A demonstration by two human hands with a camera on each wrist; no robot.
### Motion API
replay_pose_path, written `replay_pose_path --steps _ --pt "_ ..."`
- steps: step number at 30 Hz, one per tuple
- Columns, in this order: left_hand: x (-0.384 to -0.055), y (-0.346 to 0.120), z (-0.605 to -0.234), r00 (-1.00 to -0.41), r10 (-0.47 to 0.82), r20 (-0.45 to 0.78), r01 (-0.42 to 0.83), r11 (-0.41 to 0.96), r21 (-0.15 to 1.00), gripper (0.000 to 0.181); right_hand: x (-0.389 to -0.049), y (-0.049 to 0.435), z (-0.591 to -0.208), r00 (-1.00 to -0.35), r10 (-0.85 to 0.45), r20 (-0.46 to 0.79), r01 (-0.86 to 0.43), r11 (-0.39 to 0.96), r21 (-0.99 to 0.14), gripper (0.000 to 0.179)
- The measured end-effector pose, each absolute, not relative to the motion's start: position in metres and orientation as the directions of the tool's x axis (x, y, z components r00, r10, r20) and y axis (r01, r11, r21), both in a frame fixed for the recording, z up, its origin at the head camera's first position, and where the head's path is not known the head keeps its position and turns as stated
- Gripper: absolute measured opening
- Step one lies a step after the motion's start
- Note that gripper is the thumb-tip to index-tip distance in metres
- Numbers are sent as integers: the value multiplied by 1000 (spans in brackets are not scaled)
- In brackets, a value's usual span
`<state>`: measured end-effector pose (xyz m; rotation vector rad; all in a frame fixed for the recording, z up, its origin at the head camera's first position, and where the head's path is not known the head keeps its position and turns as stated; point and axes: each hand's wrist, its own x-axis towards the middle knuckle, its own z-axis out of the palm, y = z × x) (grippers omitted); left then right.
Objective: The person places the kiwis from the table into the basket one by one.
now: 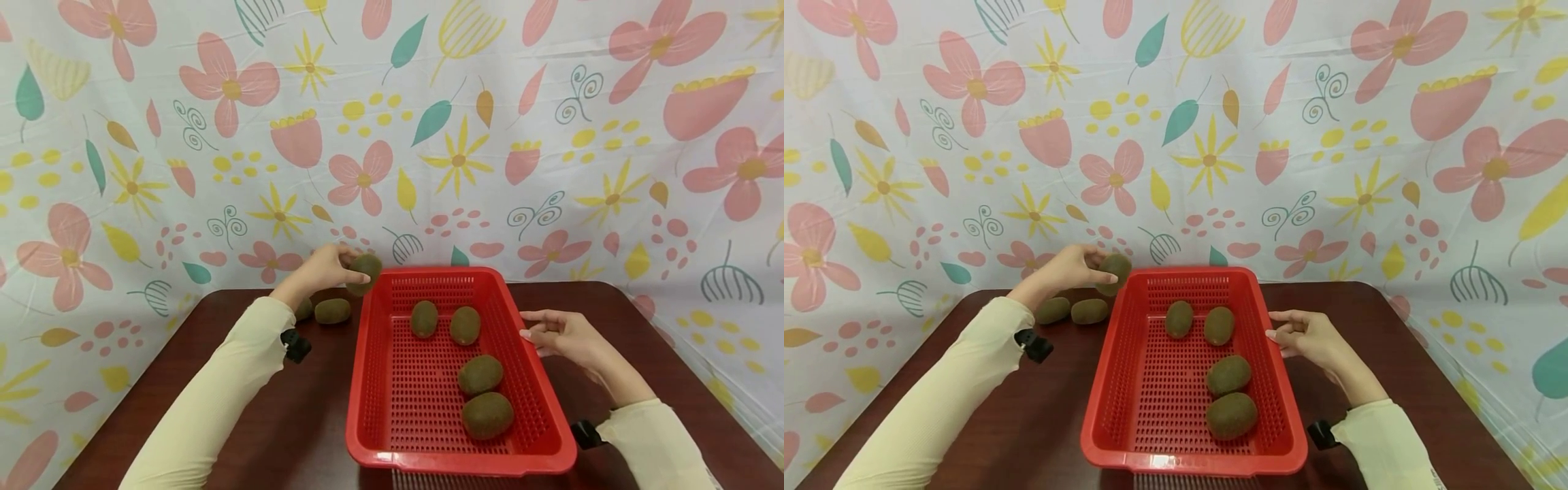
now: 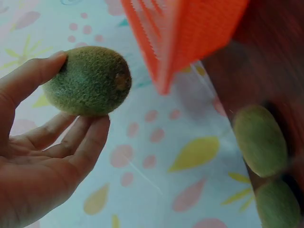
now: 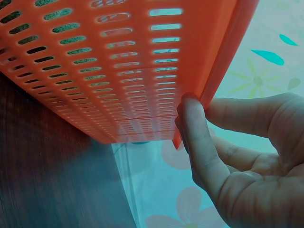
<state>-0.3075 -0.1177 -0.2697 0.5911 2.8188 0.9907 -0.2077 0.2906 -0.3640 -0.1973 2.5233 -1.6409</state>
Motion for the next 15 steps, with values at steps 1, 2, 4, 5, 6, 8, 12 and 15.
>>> replay_pose_path --steps 1,2,4,5,6,8,12,15 --pt "-308 -113 -267 -919 393 18 316 708 631 59 -207 291 -364 -984 -174 -36 -38 404 -914 62" --pt "-308 -109 -265 -918 396 3 306 704 641 58 -207 291 -363 -985 -170 -39 -34 405 -914 62" --pt "-307 -98 -259 -911 411 -23 300 702 646 57 -207 291 -363 -984 -176 -35 -39 402 -915 63" --pt "-307 -93 -257 -904 427 -29 309 698 646 55 -207 291 -363 -984 -178 -34 -41 400 -916 63" --pt "-307 -87 -256 -894 446 -34 322 695 643 51 -207 290 -363 -983 -178 -33 -41 399 -916 63" --pt "-308 -77 -253 -876 480 -50 343 692 636 43 -207 290 -363 -983 -181 -32 -43 396 -917 63" --pt "-309 -54 -253 -845 526 -98 361 695 621 31 -208 291 -365 -982 -183 -36 -41 398 -916 62" --pt "-310 -38 -256 -844 514 -154 328 721 610 27 -209 290 -365 -982 -184 -37 -41 399 -916 61"
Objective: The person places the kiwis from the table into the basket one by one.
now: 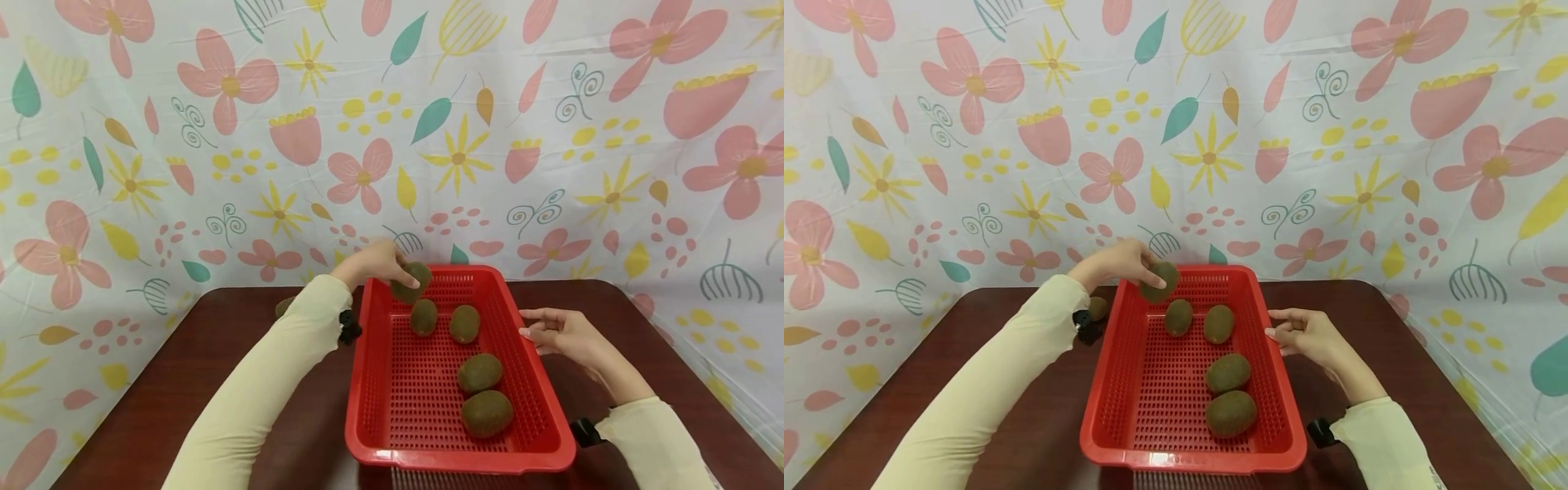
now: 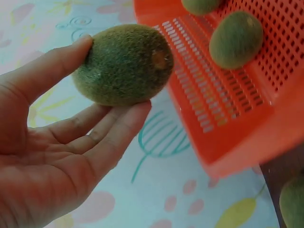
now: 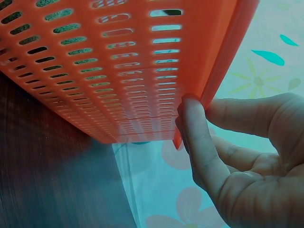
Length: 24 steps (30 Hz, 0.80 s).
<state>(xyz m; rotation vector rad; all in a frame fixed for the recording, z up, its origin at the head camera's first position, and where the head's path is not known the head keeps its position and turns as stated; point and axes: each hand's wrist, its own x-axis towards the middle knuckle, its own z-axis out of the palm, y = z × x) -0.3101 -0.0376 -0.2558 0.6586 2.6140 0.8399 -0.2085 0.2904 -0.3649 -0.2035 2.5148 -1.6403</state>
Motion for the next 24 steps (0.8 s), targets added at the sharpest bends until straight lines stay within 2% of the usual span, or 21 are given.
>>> replay_pose_path --steps 9,11,17,20,24 --pt "-307 -3 -274 -851 443 -282 197 766 612 24 -209 290 -363 -982 -183 -36 -40 397 -917 62" --pt "-306 2 -282 -847 444 -291 196 771 606 23 -209 290 -363 -983 -180 -41 -34 397 -917 62" --pt "-298 16 -303 -824 453 -340 207 800 564 35 -209 291 -364 -981 -188 -38 -39 387 -921 62" --pt "-295 22 -312 -817 447 -365 202 814 545 26 -209 291 -364 -981 -188 -37 -39 385 -922 62" --pt "-292 29 -323 -804 447 -391 214 832 511 42 -209 291 -365 -982 -184 -40 -35 389 -921 62"
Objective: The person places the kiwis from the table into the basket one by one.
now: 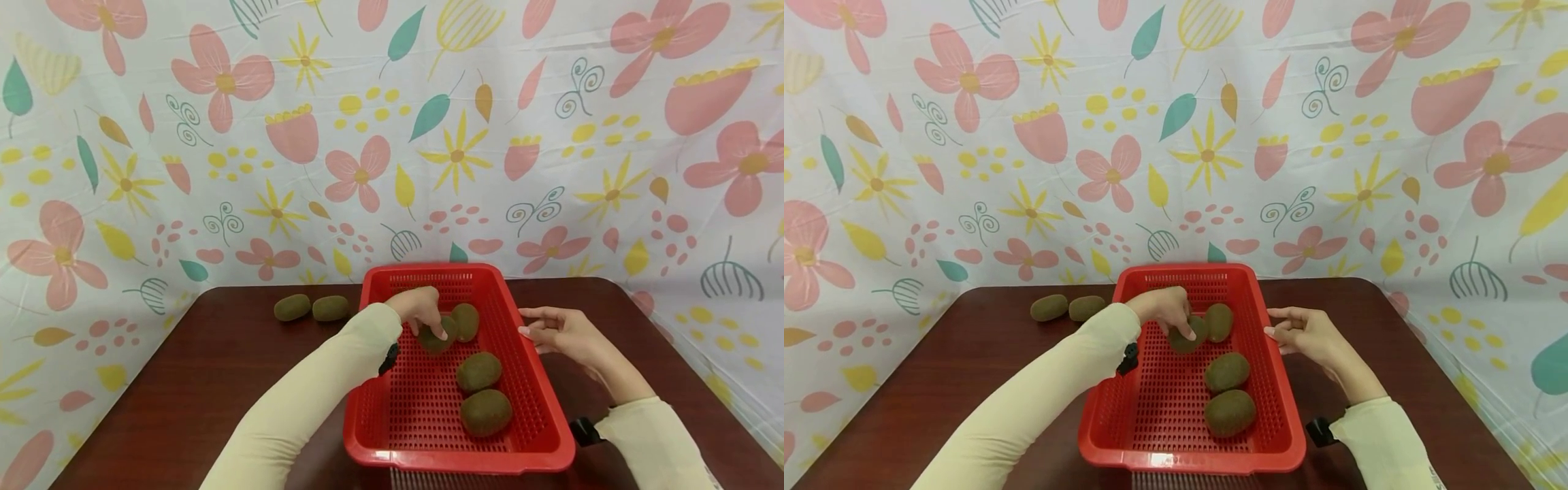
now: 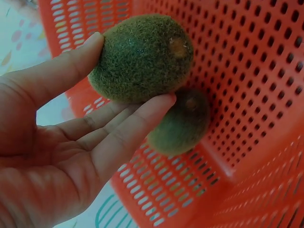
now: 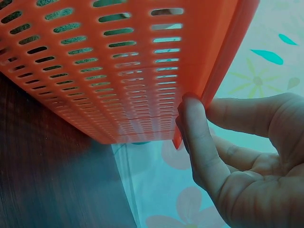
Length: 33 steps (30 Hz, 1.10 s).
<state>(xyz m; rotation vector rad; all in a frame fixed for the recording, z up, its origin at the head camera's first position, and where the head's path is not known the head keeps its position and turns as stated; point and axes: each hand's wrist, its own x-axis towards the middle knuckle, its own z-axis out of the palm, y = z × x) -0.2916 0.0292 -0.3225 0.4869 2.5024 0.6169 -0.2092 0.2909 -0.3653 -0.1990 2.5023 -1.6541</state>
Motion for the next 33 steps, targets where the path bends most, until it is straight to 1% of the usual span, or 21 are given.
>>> replay_pose_path --steps 4,6,12,23,33 --pt "-288 33 -332 -783 454 -425 222 843 491 63 -209 291 -366 -982 -182 -38 -37 392 -919 62" --pt "-286 35 -336 -773 459 -437 225 843 488 71 -208 290 -366 -982 -183 -37 -39 391 -920 61" --pt "-283 37 -343 -754 466 -462 219 842 492 79 -208 290 -365 -982 -184 -34 -42 392 -919 62" --pt "-284 36 -345 -728 472 -498 234 853 467 80 -208 289 -365 -982 -181 -49 -26 394 -919 62" --pt "-286 32 -341 -740 456 -495 225 861 457 75 -209 290 -365 -983 -178 -45 -30 399 -917 63"
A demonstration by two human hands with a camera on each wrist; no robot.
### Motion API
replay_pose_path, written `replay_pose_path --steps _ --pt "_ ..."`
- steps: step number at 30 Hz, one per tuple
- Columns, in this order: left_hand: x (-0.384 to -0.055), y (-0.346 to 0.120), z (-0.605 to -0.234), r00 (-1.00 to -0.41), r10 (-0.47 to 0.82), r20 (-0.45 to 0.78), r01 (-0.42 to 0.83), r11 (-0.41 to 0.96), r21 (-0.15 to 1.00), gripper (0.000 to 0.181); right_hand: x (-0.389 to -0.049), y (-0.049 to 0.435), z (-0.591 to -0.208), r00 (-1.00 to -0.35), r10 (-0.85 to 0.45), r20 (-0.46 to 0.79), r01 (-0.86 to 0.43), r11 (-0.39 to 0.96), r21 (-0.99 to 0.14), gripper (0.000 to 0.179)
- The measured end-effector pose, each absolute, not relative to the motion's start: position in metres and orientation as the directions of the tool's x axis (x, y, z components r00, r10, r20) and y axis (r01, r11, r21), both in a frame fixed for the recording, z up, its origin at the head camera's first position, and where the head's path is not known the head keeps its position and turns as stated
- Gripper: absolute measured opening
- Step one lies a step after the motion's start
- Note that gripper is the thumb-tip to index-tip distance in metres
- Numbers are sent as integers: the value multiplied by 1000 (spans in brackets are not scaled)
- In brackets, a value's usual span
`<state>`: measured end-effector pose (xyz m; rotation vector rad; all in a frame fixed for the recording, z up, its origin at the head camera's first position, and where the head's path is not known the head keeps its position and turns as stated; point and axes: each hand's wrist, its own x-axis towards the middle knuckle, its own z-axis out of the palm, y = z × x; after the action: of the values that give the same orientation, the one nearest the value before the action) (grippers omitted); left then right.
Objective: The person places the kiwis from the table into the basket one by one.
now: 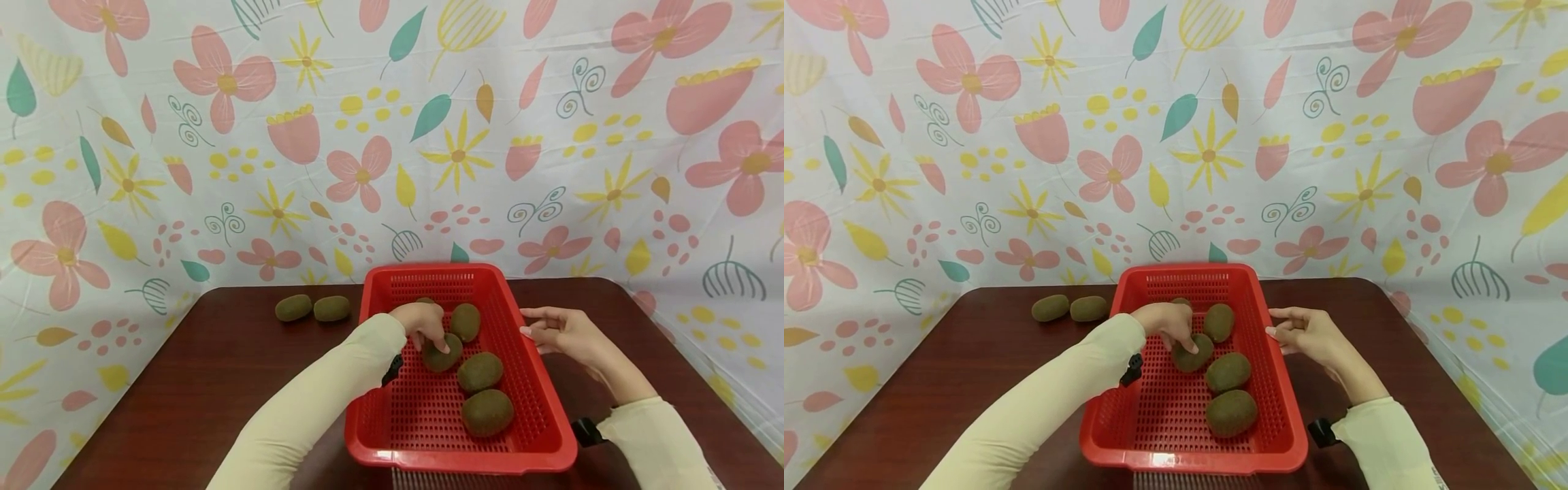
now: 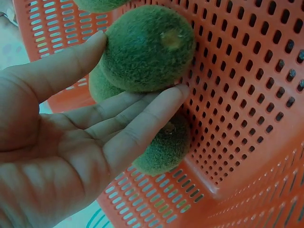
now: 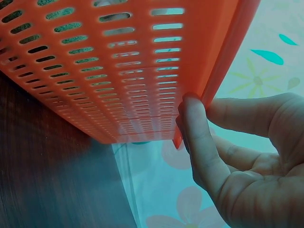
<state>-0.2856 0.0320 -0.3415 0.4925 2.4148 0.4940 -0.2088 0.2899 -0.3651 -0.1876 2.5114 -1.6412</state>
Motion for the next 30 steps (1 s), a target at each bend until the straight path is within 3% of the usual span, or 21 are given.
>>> replay_pose_path --steps 7,14,21,25,28,30 --pt "-289 29 -337 -748 449 -489 241 870 429 70 -210 290 -365 -983 -180 -43 -33 399 -916 62" --pt "-289 21 -326 -749 457 -480 286 876 388 19 -209 290 -365 -982 -184 -38 -38 394 -918 62" --pt "-293 4 -313 -766 495 -410 302 841 450 29 -208 290 -364 -983 -181 -37 -39 399 -916 62" --pt "-297 -11 -306 -775 543 -323 334 786 520 14 -208 290 -365 -983 -181 -35 -42 404 -914 62" --pt "-301 -26 -299 -793 555 -250 331 738 588 32 -209 291 -365 -982 -186 -33 -45 401 -915 61" --pt "-303 -37 -294 -805 558 -202 335 708 622 33 -209 290 -366 -982 -188 -33 -46 400 -915 61"
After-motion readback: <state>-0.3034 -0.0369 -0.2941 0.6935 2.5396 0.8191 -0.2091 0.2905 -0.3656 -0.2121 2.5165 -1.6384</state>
